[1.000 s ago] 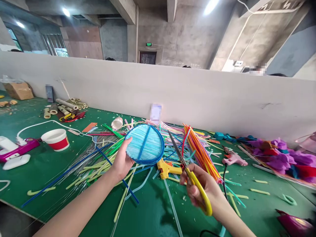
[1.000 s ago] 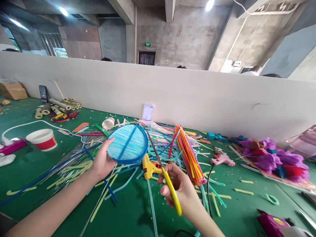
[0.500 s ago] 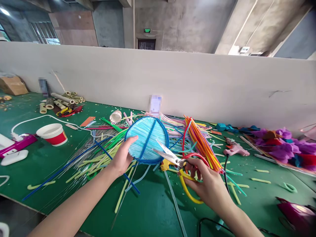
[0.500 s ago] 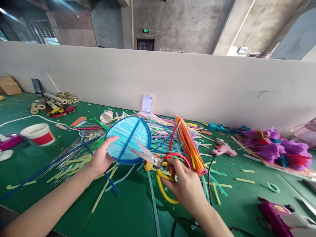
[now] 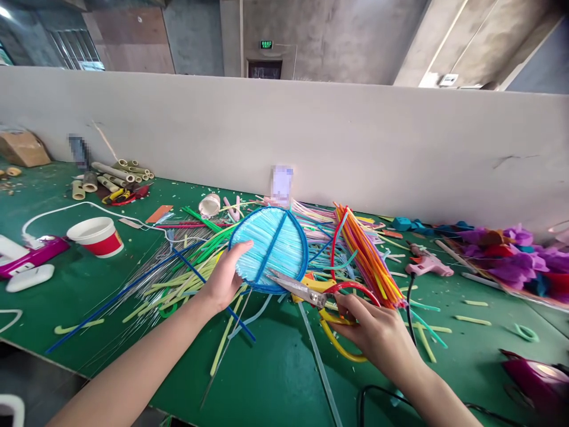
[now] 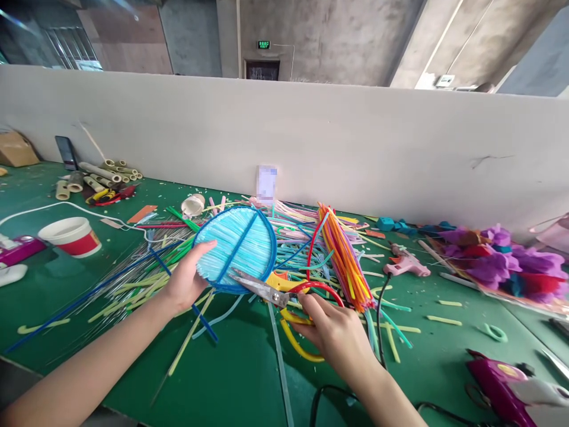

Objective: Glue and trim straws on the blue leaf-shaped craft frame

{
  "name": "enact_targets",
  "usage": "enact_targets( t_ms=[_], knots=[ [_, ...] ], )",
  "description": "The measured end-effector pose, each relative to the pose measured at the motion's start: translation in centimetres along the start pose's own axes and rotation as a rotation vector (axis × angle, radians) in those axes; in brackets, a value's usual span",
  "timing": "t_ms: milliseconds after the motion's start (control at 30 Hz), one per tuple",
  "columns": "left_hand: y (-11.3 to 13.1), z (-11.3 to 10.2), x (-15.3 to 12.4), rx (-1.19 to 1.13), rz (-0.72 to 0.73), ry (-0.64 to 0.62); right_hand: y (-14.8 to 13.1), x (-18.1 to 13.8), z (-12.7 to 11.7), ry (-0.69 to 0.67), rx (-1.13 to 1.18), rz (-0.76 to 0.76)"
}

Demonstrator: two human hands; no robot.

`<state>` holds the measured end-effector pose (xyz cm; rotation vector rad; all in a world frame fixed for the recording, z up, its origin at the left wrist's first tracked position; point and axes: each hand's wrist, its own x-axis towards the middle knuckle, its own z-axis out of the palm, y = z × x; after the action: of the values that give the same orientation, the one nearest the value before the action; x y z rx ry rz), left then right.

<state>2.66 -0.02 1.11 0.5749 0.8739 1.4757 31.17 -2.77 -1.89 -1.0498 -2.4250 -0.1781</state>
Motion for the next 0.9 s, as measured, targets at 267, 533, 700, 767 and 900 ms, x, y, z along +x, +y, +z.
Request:
enact_targets(
  t_ms=[267,533,700,767,900],
  knots=[
    [-0.18,-0.12,-0.04,0.032,0.01,-0.017,-0.04,-0.18,0.1,-0.035,-0.073,-0.026],
    [-0.28,-0.32,0.02,0.092,-0.001,-0.018,-0.04,-0.06,0.02,0.045,-0.13,-0.117],
    [-0.34,-0.49,0.12,0.118,-0.013,-0.026,0.11,0.1,-0.08,0.096,-0.161,-0.157],
    [-0.34,-0.49,0.12,0.123,-0.012,-0.023,0.07,0.17,-0.1,0.099,-0.168,-0.166],
    [-0.37,-0.47,0.14,0.123,-0.013,-0.024,-0.05,0.25,-0.09,0.108,-0.188,-0.189]
  ],
)
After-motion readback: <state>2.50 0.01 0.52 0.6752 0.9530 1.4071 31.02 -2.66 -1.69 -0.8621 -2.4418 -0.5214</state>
